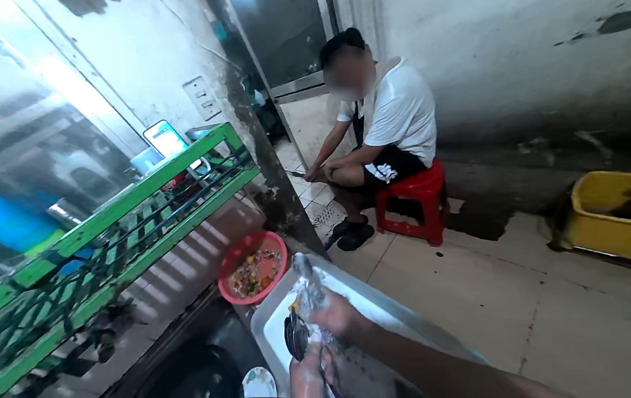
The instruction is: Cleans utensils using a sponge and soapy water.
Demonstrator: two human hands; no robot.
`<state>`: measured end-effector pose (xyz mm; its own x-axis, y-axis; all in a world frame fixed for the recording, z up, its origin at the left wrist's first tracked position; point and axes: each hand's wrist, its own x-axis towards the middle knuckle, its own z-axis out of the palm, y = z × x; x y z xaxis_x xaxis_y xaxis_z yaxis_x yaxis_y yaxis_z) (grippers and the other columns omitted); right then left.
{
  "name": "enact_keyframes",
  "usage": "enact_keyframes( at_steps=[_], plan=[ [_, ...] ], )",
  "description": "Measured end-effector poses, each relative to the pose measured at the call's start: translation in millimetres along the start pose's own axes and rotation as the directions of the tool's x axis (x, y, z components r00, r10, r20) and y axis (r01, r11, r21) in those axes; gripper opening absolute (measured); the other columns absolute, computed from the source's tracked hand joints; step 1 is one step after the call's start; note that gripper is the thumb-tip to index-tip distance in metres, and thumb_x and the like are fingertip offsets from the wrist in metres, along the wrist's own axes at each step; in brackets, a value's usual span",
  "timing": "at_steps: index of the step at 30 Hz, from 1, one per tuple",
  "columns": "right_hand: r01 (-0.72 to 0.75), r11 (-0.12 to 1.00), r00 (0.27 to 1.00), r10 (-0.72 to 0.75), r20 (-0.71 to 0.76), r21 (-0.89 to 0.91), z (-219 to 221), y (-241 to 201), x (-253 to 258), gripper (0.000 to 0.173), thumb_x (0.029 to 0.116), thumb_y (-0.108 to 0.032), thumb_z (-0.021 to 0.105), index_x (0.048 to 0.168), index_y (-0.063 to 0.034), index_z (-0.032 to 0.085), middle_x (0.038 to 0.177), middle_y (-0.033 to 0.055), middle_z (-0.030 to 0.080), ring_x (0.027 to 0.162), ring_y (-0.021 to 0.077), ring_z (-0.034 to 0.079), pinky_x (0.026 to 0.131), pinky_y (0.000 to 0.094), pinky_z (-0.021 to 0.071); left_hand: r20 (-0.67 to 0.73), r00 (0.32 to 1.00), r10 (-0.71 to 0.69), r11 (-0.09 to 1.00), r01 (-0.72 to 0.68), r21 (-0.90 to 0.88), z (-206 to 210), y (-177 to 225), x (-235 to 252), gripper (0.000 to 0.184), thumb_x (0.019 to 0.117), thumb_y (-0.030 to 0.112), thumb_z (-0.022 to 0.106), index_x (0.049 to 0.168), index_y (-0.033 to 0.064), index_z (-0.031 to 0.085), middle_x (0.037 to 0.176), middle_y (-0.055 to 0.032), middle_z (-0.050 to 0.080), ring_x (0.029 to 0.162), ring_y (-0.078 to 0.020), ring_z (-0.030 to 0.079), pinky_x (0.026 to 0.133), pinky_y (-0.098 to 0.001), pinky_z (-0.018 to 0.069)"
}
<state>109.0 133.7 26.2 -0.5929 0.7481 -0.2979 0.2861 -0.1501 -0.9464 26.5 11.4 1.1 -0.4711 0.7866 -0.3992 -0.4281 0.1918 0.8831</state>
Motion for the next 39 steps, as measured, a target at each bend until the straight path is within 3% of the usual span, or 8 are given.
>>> enact_keyframes(
  at_steps=[6,10,15,18,22,27,31,39],
  plan=[
    [-0.021,0.902,0.976,0.112,0.187,-0.43,-46,-23,13,0.064,0.0979,-0.035,0.069,0.145,0.0023,0.05,0.138,0.03,0.057,0.13,0.043,0.055,0.111,0.0617,0.0404,-0.003,0.999,0.041,0.9,-0.039,-0.434,-6,5,6,0.031,0.1107,0.014,0.036,0.118,-0.002,0.062,0.101,-0.0118,0.074,0.089,-0.0202,0.073,0.08,-0.0345,0.0611],
    [0.266,0.778,0.806,0.144,0.574,-0.569,-21,-22,-12,0.042,0.0995,-0.02,0.067,0.13,0.0077,0.06,0.122,0.0343,0.063,0.114,0.0482,0.061,0.098,0.0675,0.0441,0.112,0.991,0.078,0.954,-0.041,-0.297,-6,6,-1,0.034,0.1098,0.013,0.037,0.128,-0.002,0.061,0.113,-0.0115,0.072,0.103,-0.0187,0.07,0.092,-0.0374,0.0586],
    [0.278,0.754,0.692,0.273,0.668,-0.596,-27,21,-3,0.044,0.0962,-0.024,0.073,0.129,0.0034,0.061,0.117,0.0274,0.066,0.108,0.0397,0.065,0.095,0.0626,0.049,-0.066,0.997,0.037,0.894,-0.063,-0.444,-6,5,9,0.03,0.1125,0.02,0.035,0.106,0.003,0.058,0.071,-0.0042,0.064,0.066,-0.0181,0.068,0.072,-0.0378,0.0623],
    [0.22,0.662,0.831,0.257,0.493,-0.717,-43,31,2,0.049,0.0913,-0.013,0.075,0.133,0.0054,0.055,0.124,0.0293,0.063,0.116,0.0435,0.062,0.098,0.0636,0.049,-0.131,0.991,-0.01,0.877,-0.054,-0.478,-10,7,22,0.032,0.1134,0.026,0.032,0.109,0.0052,0.056,0.061,0.0007,0.054,0.051,-0.0132,0.058,0.058,-0.0328,0.0592],
    [0.109,0.637,0.932,0.201,0.301,-0.763,-44,51,8,0.056,0.0927,-0.023,0.073,0.14,-0.0011,0.052,0.132,0.0261,0.062,0.124,0.0434,0.06,0.102,0.0666,0.0468,-0.05,0.995,-0.09,0.964,0.074,-0.254,-8,4,18,0.039,0.1012,-0.001,0.047,0.14,-0.0056,0.048,0.083,-0.0127,0.062,0.064,-0.0208,0.063,0.064,-0.0371,0.0586],
    [0.029,0.958,0.989,0.014,0.148,-0.286,-58,33,1,0.068,0.0898,-0.019,0.079,0.147,-0.0035,0.047,0.133,0.0226,0.061,0.123,0.0324,0.061,0.107,0.0506,0.0483,-0.031,0.996,-0.08,0.978,0.073,-0.194,-7,7,12,0.03,0.1054,0.005,0.044,0.131,-0.0061,0.055,0.075,-0.0069,0.058,0.057,-0.0172,0.06,0.058,-0.0342,0.0586],
    [0.165,0.983,0.955,-0.138,0.262,-0.085,-39,4,-16,0.069,0.0837,-0.016,0.083,0.143,-0.0015,0.05,0.134,0.0181,0.061,0.121,0.0247,0.062,0.105,0.0425,0.0512,0.013,0.995,-0.094,0.996,0.094,0.007,-2,5,6,0.016,0.1041,0.006,0.048,0.093,0.0005,0.057,0.063,-0.006,0.059,0.055,-0.0171,0.061,0.057,-0.0335,0.0574],
    [0.164,0.984,0.986,-0.164,0.005,-0.067,-34,-14,-2,0.058,0.0882,-0.012,0.077,0.14,0.0011,0.054,0.129,0.0206,0.064,0.117,0.0266,0.064,0.105,0.0433,0.0506,0.051,0.995,-0.085,0.996,0.083,0.037,-4,8,0,0.016,0.104,0.01,0.056,0.105,-0.004,0.064,0.067,-0.0065,0.062,0.059,-0.0179,0.064,0.063,-0.0351,0.0598]
  ],
)
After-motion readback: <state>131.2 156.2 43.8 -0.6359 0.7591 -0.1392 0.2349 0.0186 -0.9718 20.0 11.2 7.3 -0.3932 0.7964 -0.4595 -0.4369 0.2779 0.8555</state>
